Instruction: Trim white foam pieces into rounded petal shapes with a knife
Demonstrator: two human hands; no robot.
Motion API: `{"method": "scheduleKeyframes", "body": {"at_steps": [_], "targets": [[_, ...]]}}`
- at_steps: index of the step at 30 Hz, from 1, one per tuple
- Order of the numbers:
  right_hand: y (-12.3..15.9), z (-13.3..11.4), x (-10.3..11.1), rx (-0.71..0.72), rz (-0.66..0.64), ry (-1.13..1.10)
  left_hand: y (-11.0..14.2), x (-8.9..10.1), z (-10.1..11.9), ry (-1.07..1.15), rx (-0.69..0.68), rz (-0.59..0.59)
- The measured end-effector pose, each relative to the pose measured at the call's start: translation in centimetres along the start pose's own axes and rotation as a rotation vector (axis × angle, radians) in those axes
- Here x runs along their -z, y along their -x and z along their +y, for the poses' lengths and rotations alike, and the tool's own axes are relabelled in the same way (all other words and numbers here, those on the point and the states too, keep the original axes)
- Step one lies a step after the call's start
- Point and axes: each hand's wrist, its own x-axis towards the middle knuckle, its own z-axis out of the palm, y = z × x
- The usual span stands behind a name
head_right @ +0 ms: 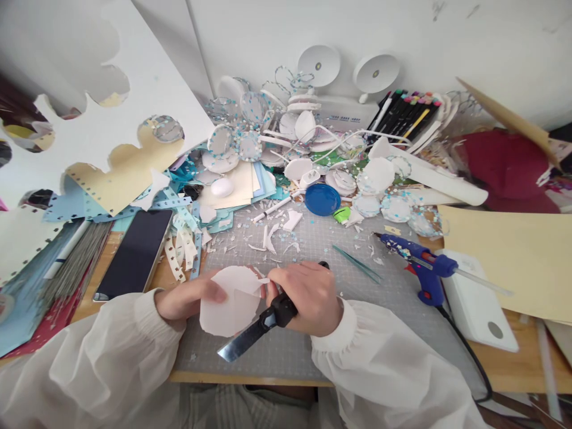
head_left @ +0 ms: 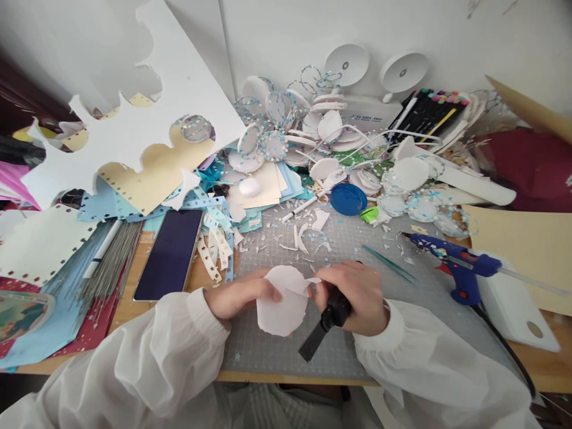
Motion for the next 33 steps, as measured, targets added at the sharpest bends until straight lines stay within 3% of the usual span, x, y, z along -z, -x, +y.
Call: {"method": "scheduleKeyframes", "body": {"at_steps": [9,16,24,33], "targets": [[0.3,0.1,0.0,-0.136,0.157,0.052,0.0,-1.0,0.9,-0.032,-0.116,0.156],[0.5,0.3,-0.2,-0.303,0.130,0.056,-0.1,-1.2,1.1,-0.076,-0.201,0.192],[0.6,0.5,-0.3,-0.283,0.082,0.091,0.0,-1.0,0.8,-0.208,-0.242,0.357],[0.1,0.2,-0.1,-0.262,0.069,0.105,0.0,-1.3,0.7,-0.280,-0.235,0.426]]}}
